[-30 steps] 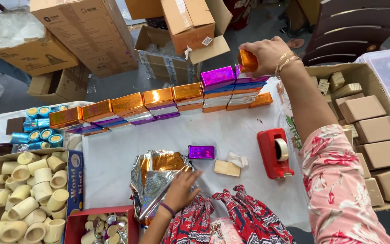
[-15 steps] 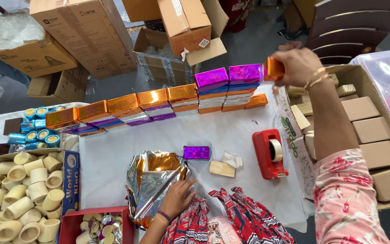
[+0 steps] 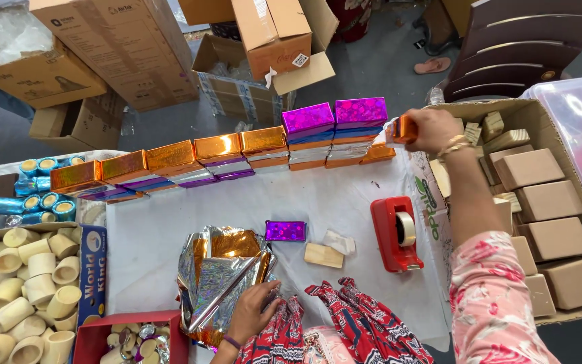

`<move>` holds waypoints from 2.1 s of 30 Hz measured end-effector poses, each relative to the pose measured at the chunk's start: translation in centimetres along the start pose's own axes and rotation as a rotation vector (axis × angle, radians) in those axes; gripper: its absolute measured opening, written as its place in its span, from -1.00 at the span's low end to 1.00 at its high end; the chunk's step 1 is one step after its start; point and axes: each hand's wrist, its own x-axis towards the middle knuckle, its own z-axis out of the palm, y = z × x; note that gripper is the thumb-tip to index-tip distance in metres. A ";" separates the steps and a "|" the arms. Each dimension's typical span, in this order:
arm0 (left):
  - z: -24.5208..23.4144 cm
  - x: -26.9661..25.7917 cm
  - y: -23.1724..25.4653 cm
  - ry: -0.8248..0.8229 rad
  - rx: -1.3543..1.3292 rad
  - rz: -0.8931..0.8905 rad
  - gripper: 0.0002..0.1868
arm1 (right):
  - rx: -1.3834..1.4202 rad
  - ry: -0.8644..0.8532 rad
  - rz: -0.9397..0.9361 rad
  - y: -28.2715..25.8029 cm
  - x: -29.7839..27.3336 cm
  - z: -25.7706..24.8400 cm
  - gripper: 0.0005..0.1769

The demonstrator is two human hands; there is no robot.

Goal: Wrapping small rectangular soap bars in decorative foil and arranging them into stacks.

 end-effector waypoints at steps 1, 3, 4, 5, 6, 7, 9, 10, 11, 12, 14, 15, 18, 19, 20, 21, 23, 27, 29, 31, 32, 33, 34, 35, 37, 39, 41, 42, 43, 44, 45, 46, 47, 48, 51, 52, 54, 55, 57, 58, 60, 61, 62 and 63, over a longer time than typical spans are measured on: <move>0.1 -0.1 -0.2 -0.009 0.023 -0.027 -0.56 | -0.119 -0.043 0.000 0.2 0.9 1.5 -0.37; 0.3 -0.3 -0.4 -0.015 0.046 -0.059 -0.55 | -0.237 -0.088 -0.005 0.9 2.6 4.6 -0.39; 0.3 -0.5 -0.4 -0.034 0.044 -0.066 -0.54 | -0.276 -0.106 -0.063 1.3 3.4 6.2 -0.41; 0.4 -0.6 -0.5 -0.052 0.041 -0.073 -0.53 | -0.314 -0.124 -0.120 1.7 4.3 7.9 -0.43; 0.6 -0.9 -0.8 -0.050 0.043 -0.079 -0.53 | -0.311 -0.127 -0.127 2.4 4.9 9.4 -0.43; 0.9 -1.2 -1.1 -0.055 0.055 -0.064 -0.52 | -0.343 -0.153 -0.081 3.1 5.6 11.0 -0.47; 1.2 -1.9 -1.6 -0.059 0.068 -0.059 -0.52 | -0.372 -0.184 -0.043 4.3 6.7 13.8 -0.50; 1.3 -2.3 -1.8 -0.081 0.056 -0.086 -0.51 | -0.440 -0.202 -0.059 4.8 7.1 15.0 -0.58; 1.4 -2.6 -1.9 -0.103 0.043 -0.114 -0.50 | -0.509 -0.219 -0.075 5.2 7.5 16.1 -0.65; 1.2 -2.8 -1.8 -0.100 0.045 -0.120 -0.50 | -0.507 -0.221 -0.082 5.0 7.3 16.3 -0.65; 0.9 -3.1 -1.5 -0.038 0.026 -0.084 -0.50 | -0.397 -0.197 -0.031 4.7 7.0 16.5 -0.61; 0.5 -3.0 -1.2 -0.035 0.026 -0.091 -0.50 | -0.396 -0.201 -0.037 4.5 7.0 16.4 -0.61; -0.1 -2.8 -0.4 -0.055 0.013 -0.126 -0.50 | -0.386 -0.185 -0.035 4.2 6.4 15.7 -0.55; -0.1 -2.7 -0.1 -0.051 0.020 -0.121 -0.47 | -0.438 -0.253 -0.025 4.2 6.2 15.3 -0.50; -0.3 -2.4 -0.1 -0.046 0.032 -0.110 -0.44 | -0.487 -0.314 -0.013 4.1 6.2 14.9 -0.45; -0.5 -2.0 0.0 -0.044 0.036 -0.104 -0.44 | -0.486 -0.307 -0.011 4.0 5.8 13.3 -0.45; -0.9 -1.3 0.4 -0.050 -0.010 -0.144 -0.49 | -0.278 -0.015 -0.037 3.7 5.1 10.2 0.43; -2.4 1.8 1.9 -0.034 0.040 -0.276 -0.45 | 0.443 0.094 0.035 -3.0 1.8 -1.5 0.61; -4.5 5.3 3.9 0.260 0.143 0.059 -0.53 | 0.051 0.182 -0.369 -7.2 1.8 -5.4 0.47; -7.0 9.9 5.8 0.278 0.172 0.073 -0.48 | 0.000 0.123 -0.385 -8.2 3.5 -3.9 0.39; -8.4 12.3 6.8 0.307 0.210 0.082 -0.42 | -0.048 0.066 -0.414 -8.9 4.8 -3.4 0.30; -9.3 14.6 7.3 0.313 0.211 0.089 -0.42 | -0.052 0.073 -0.416 -9.1 5.0 -2.8 0.30; -10.3 16.9 7.8 0.329 0.256 0.155 -0.32 | -0.060 0.018 -0.361 -9.4 5.3 -2.3 0.14; -11.4 19.2 8.3 0.345 0.301 0.220 -0.22 | -0.067 -0.038 -0.306 -9.7 5.7 -1.9 -0.02; -12.1 23.5 9.4 0.313 0.313 0.225 -0.10 | -0.055 -0.039 -0.293 -9.7 5.8 -1.5 -0.14; -12.1 27.5 9.8 0.278 0.321 0.228 0.01 | -0.043 -0.044 -0.276 -9.8 5.7 -1.4 -0.26; -11.3 31.3 9.7 0.220 0.374 0.220 0.13 | -0.019 -0.052 -0.260 -9.8 5.5 -1.6 -0.29; -10.5 32.8 9.2 0.224 0.373 0.231 0.13 | -0.025 -0.043 -0.257 -9.9 5.4 -1.7 -0.29; -9.7 34.4 8.7 0.209 0.404 0.210 0.15 | -0.028 -0.053 -0.242 -10.0 5.4 -1.8 -0.30; -8.9 35.8 8.2 0.191 0.434 0.189 0.17 | -0.030 -0.064 -0.226 -10.0 5.3 -1.8 -0.30; -8.1 36.9 7.1 0.193 0.432 0.200 0.17 | -0.034 -0.056 -0.221 -10.0 5.5 -1.6 -0.30; -7.2 38.0 6.0 0.205 0.441 0.191 0.10 | -0.023 -0.038 -0.238 -9.8 5.5 -1.3 -0.31; -6.2 39.1 4.9 0.217 0.449 0.183 0.02 | -0.011 -0.021 -0.256 -9.6 5.6 -1.0 -0.32; -6.4 39.3 5.1 0.212 0.446 0.189 0.02 | -0.011 -0.019 -0.248 -9.3 5.6 -0.9 -0.32; -7.9 39.1 5.7 0.154 0.413 0.148 -0.31 | 0.041 0.038 -0.303 -9.0 5.3 -0.3 -0.32; -8.7 38.8 6.0 0.201 0.349 0.163 -0.32 | 0.064 0.041 -0.306 -9.0 5.2 -0.3 -0.32; -10.3 37.9 5.7 0.251 0.285 0.183 -0.34 | 0.086 0.048 -0.309 -8.9 5.1 -0.5 -0.32; -11.1 37.3 5.1 0.249 0.312 0.171 -0.36 | 0.085 0.041 -0.303 -8.8 5.0 -0.6 -0.31; -12.6 36.3 3.5 0.253 0.348 0.159 -0.39 | 0.087 0.039 -0.304 -8.9 5.1 -0.6 -0.30; -13.0 35.7 2.4 0.229 0.366 0.105 -0.39 | 0.084 0.033 -0.303 -9.0 5.1 -0.5 -0.29; -13.7 34.8 1.2 0.210 0.385 0.049 -0.38 | 0.079 0.029 -0.306 -9.1 5.2 -0.4 -0.27; -13.9 34.5 0.9 0.189 0.387 -0.020 -0.36 | 0.077 0.029 -0.302 -9.1 5.3 -0.5 -0.26; -14.0 34.3 0.7 0.165 0.386 -0.088 -0.34 | 0.074 0.026 -0.293 -9.1 5.3 -0.5 -0.25; -13.9 34.2 0.2 0.166 0.383 -0.089 -0.34 | 0.071 0.025 -0.294 -9.2 5.3 -0.6 -0.25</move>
